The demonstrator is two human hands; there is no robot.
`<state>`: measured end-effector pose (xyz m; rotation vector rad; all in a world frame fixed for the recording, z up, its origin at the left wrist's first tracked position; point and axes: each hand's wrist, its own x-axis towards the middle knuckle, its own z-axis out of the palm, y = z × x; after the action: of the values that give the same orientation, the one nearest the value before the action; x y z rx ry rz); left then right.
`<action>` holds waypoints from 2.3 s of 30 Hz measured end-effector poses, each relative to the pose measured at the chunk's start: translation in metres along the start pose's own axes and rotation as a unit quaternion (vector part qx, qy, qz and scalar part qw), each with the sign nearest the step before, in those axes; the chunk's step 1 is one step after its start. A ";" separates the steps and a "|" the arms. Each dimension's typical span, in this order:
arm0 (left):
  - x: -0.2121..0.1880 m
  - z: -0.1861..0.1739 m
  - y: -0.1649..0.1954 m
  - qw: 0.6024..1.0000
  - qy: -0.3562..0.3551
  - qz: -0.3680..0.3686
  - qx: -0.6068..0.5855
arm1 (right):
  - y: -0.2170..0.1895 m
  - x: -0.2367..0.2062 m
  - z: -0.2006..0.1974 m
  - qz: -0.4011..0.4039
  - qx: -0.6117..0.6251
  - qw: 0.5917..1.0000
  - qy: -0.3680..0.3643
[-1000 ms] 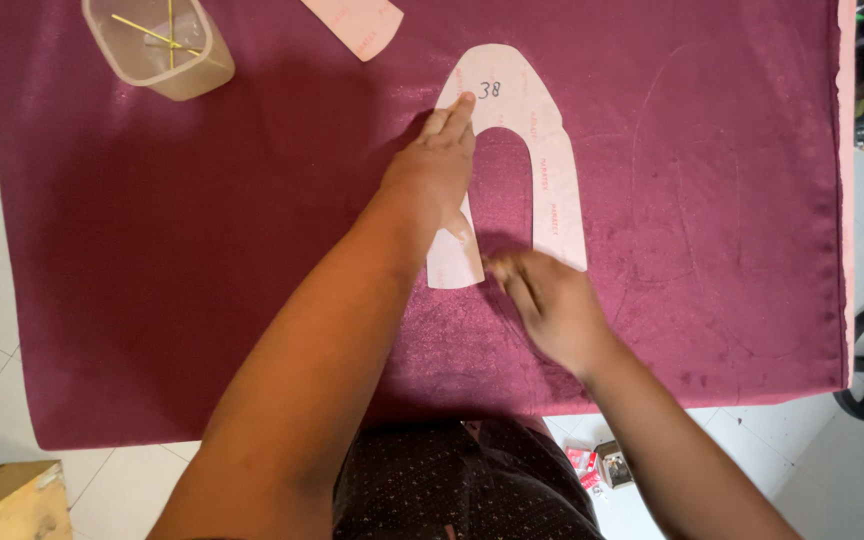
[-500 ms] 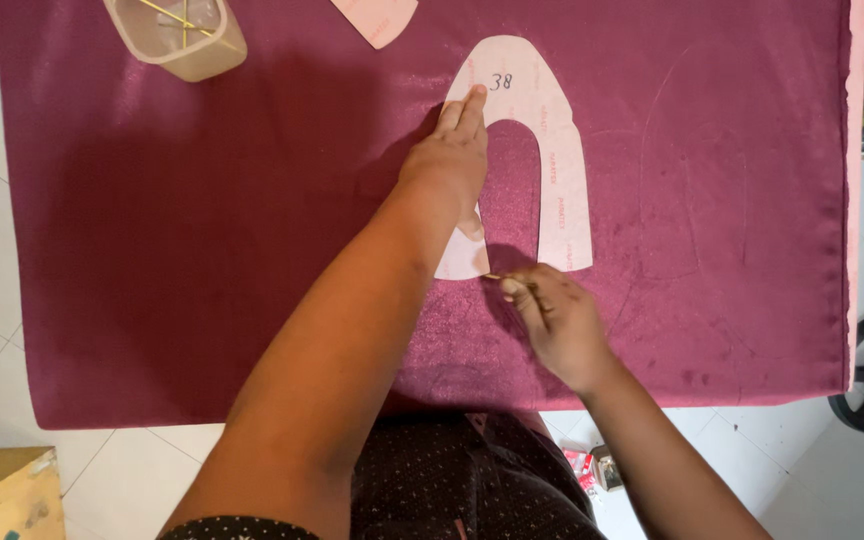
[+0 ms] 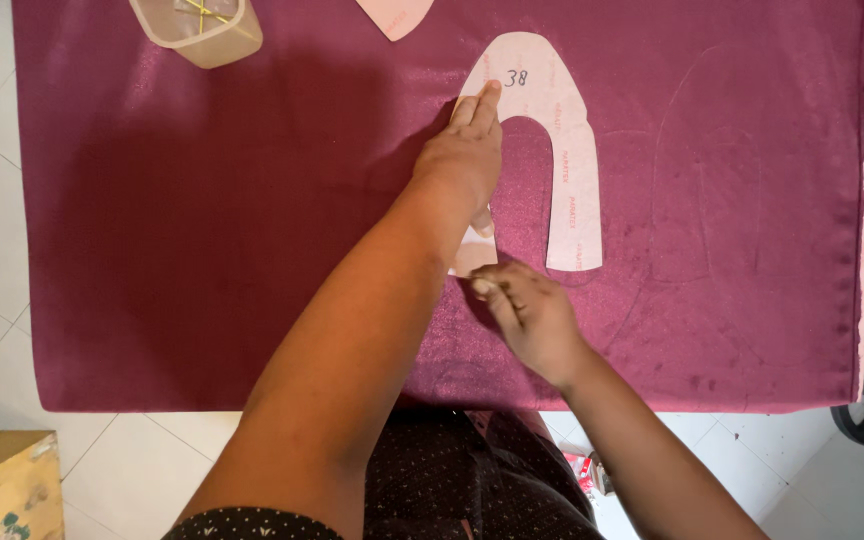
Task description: The person places a U-shaped paper pattern onto a maroon fabric sheet and secures it with multiple pins. They adjust the pattern position and continue pinning along the edges to hold the pattern in place.
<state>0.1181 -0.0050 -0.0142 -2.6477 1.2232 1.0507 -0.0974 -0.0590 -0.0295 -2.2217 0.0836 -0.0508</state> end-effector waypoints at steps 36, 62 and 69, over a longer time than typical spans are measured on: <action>-0.004 -0.007 0.000 1.000 -0.018 -0.002 -0.016 | 0.004 -0.004 -0.023 -0.055 -0.089 0.995 0.004; -0.006 -0.002 -0.032 0.983 0.076 0.060 -0.154 | 0.041 0.146 -0.039 0.077 0.001 0.989 0.124; -0.016 0.019 -0.030 0.987 0.107 0.046 -0.109 | 0.063 0.077 -0.061 0.166 0.039 0.954 0.247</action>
<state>0.1210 0.0320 -0.0258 -2.9625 1.3511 0.9859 -0.0273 -0.1520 -0.0423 -2.0418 0.7158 -0.4171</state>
